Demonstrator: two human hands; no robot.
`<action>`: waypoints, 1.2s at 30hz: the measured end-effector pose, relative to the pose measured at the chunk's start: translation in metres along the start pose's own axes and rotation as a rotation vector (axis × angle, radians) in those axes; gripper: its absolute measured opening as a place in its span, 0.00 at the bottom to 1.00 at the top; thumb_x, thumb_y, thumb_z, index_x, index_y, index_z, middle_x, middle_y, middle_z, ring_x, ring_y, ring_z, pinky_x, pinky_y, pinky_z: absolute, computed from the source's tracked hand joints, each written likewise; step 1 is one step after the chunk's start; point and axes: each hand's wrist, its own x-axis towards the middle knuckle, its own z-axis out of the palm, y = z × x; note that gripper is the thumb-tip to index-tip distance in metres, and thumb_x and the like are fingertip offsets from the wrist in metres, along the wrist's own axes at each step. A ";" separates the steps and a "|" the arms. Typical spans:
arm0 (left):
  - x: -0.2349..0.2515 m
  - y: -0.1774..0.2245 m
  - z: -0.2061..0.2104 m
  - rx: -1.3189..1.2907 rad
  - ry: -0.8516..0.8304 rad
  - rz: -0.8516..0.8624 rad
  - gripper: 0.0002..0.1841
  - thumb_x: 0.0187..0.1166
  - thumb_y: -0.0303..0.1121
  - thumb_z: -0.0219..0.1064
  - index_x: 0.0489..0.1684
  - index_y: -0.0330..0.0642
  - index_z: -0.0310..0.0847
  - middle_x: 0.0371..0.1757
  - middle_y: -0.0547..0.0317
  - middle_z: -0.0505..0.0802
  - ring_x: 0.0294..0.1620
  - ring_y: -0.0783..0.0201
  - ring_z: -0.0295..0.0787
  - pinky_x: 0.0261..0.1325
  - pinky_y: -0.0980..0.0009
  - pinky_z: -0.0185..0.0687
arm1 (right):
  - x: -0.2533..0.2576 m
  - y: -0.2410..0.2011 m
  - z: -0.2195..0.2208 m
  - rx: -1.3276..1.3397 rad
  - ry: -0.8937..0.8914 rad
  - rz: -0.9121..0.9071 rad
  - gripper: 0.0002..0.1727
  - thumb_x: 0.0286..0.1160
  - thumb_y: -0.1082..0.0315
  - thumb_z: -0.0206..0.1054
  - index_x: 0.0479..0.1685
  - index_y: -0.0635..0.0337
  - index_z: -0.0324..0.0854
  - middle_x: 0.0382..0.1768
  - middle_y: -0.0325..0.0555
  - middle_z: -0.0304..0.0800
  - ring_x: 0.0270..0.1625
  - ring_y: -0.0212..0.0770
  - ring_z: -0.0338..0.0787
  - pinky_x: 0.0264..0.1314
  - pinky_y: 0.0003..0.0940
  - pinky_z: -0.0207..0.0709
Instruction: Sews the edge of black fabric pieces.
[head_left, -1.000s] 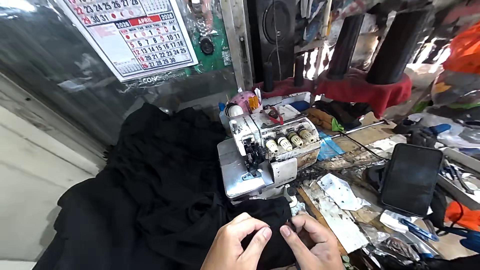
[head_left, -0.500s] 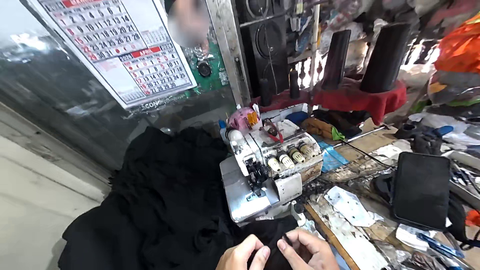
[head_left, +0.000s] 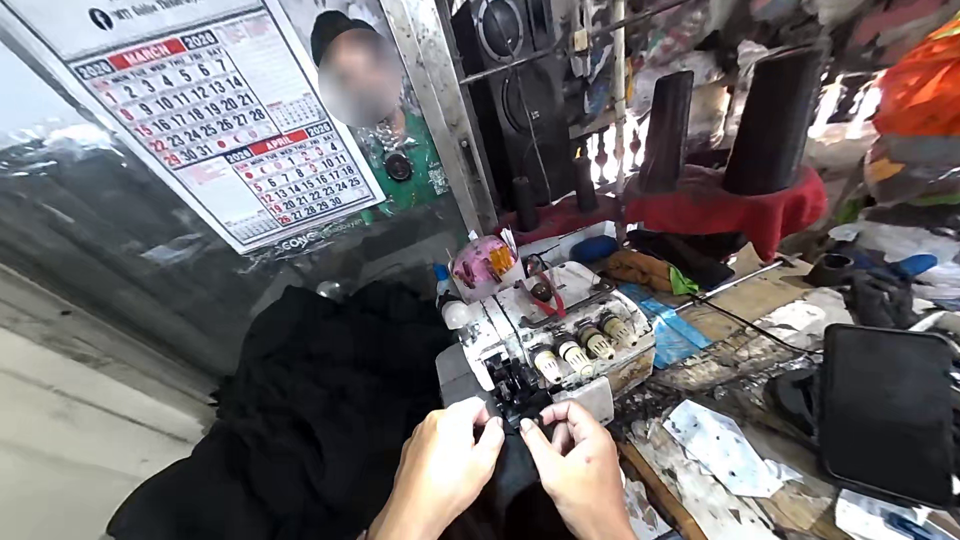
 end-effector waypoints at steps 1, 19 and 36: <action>-0.002 -0.001 0.003 0.009 0.039 0.007 0.16 0.78 0.55 0.58 0.30 0.59 0.85 0.25 0.71 0.86 0.29 0.67 0.85 0.31 0.57 0.81 | 0.001 0.000 0.002 -0.006 0.010 -0.008 0.11 0.63 0.57 0.80 0.37 0.51 0.89 0.13 0.30 0.74 0.12 0.29 0.71 0.14 0.26 0.66; -0.017 0.004 0.030 0.080 0.293 0.056 0.17 0.80 0.52 0.55 0.29 0.56 0.83 0.24 0.67 0.86 0.29 0.65 0.87 0.28 0.58 0.81 | -0.002 0.004 0.001 -0.025 0.028 -0.024 0.13 0.65 0.53 0.77 0.43 0.50 0.94 0.13 0.28 0.77 0.13 0.29 0.72 0.17 0.29 0.70; -0.053 0.010 0.052 0.064 0.594 0.568 0.08 0.80 0.41 0.67 0.44 0.61 0.95 0.59 0.75 0.94 0.70 0.67 0.84 0.76 0.58 0.76 | 0.016 -0.010 -0.082 -0.726 -0.577 -0.684 0.19 0.86 0.50 0.55 0.71 0.19 0.81 0.41 0.39 0.82 0.26 0.37 0.82 0.21 0.40 0.76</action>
